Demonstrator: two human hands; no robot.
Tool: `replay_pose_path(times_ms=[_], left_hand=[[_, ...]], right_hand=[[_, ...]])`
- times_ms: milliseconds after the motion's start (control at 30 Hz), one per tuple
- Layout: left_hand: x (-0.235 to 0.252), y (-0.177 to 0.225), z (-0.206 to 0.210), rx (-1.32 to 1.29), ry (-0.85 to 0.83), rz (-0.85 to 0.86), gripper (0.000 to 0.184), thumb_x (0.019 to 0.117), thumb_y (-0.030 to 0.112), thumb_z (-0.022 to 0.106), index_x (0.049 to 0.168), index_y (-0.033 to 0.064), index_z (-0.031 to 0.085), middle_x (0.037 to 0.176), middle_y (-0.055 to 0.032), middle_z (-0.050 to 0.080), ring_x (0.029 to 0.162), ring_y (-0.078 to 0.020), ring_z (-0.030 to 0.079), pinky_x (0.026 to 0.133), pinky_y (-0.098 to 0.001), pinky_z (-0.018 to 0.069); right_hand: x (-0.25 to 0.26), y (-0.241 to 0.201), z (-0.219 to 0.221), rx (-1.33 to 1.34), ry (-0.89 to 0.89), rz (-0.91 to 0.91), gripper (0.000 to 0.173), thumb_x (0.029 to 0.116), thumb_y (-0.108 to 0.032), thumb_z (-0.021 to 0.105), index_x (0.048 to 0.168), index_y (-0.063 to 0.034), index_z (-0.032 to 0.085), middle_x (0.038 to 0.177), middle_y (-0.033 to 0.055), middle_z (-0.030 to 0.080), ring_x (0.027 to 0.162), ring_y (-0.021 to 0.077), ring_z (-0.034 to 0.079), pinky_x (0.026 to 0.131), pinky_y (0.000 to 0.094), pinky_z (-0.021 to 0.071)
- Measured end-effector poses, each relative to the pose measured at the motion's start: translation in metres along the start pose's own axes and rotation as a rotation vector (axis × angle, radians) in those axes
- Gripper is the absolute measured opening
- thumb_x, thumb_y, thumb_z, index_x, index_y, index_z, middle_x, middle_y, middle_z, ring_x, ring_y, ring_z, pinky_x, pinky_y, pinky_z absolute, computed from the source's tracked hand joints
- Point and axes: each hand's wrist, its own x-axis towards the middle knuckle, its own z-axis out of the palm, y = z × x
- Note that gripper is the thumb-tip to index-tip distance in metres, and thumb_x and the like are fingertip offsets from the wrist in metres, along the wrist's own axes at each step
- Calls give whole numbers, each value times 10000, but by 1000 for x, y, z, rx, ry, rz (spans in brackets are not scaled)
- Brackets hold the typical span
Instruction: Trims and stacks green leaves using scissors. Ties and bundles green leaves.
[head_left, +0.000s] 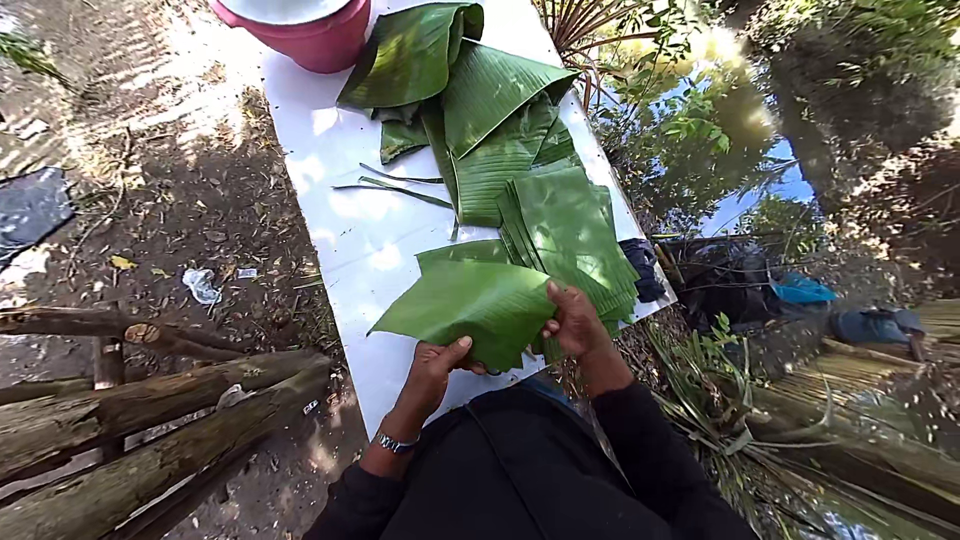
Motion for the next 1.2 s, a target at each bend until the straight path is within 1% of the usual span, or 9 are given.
replay_pose_path(times_ms=[100, 167, 267, 400, 533, 667, 867, 1067, 1200], left_hand=[[13, 3, 11, 104, -65, -63, 166, 1035, 22, 506, 1144, -12, 627, 969, -129, 766, 791, -246, 763, 707, -398, 662], [21, 7, 19, 196, -92, -91, 196, 1057, 76, 487, 1143, -37, 622, 1028, -155, 762, 872, -270, 766, 756, -404, 657], [28, 8, 19, 274, -176, -93, 341, 1081, 127, 441, 1330, -67, 572, 1248, -195, 701, 1016, -315, 736, 836, -428, 638], [24, -3, 8, 290, -150, -117, 339, 1085, 125, 438, 1327, -64, 581, 1230, -207, 709, 1006, -330, 741, 849, -445, 636], [15, -13, -5, 313, -67, -205, 312, 1086, 114, 442, 1294, -54, 602, 1195, -204, 725, 968, -309, 753, 831, -415, 637], [11, -17, -13, 345, 37, -279, 288, 1088, 102, 445, 1265, -48, 616, 1159, -186, 741, 946, -285, 758, 804, -395, 633], [9, -15, -27, 384, 147, -295, 265, 1088, 84, 447, 1247, -44, 615, 1138, -161, 751, 940, -256, 759, 796, -371, 629], [11, -24, -54, 536, 234, -222, 243, 1067, 75, 483, 1230, -37, 626, 1160, -124, 738, 942, -196, 738, 774, -335, 609], [5, -34, -74, 711, 199, -174, 249, 1039, 97, 534, 1230, -12, 651, 1185, -112, 714, 951, -171, 718, 807, -335, 604]], right_hand=[[4, -20, -2, -94, 85, -97, 112, 1015, -54, 586, 1108, -35, 644, 761, 76, 685, 472, 61, 548, 428, 200, 485], [7, -36, -5, -98, 109, -217, 141, 1008, -51, 598, 1129, -70, 669, 801, 48, 696, 496, 44, 553, 439, 192, 491], [7, -61, -15, -71, 152, -445, 157, 1016, -104, 611, 1154, -136, 679, 901, -5, 721, 596, 20, 606, 504, 173, 521], [8, -81, -47, 88, 220, -581, 148, 1056, -199, 560, 1142, -162, 675, 900, -15, 708, 643, 39, 621, 585, 206, 553], [24, -62, -90, -36, 659, -386, 102, 1055, -175, 577, 1118, -98, 598, 741, 9, 626, 470, 68, 520, 427, 230, 494], [33, -14, -134, -184, 972, -205, 227, 1045, -113, 582, 1212, 33, 535, 723, 95, 573, 421, 123, 507, 420, 289, 521], [25, -5, -143, -292, 990, -142, 274, 1056, -124, 570, 1281, 21, 514, 765, 89, 544, 426, 103, 482, 422, 264, 505], [36, -21, -119, -563, 787, -117, 236, 1052, -161, 581, 1248, -31, 595, 810, 66, 576, 476, 89, 458, 457, 271, 465], [41, -15, -118, -828, 821, -116, 352, 1027, -275, 628, 1270, -22, 600, 958, 182, 631, 648, 257, 580, 585, 461, 520]])
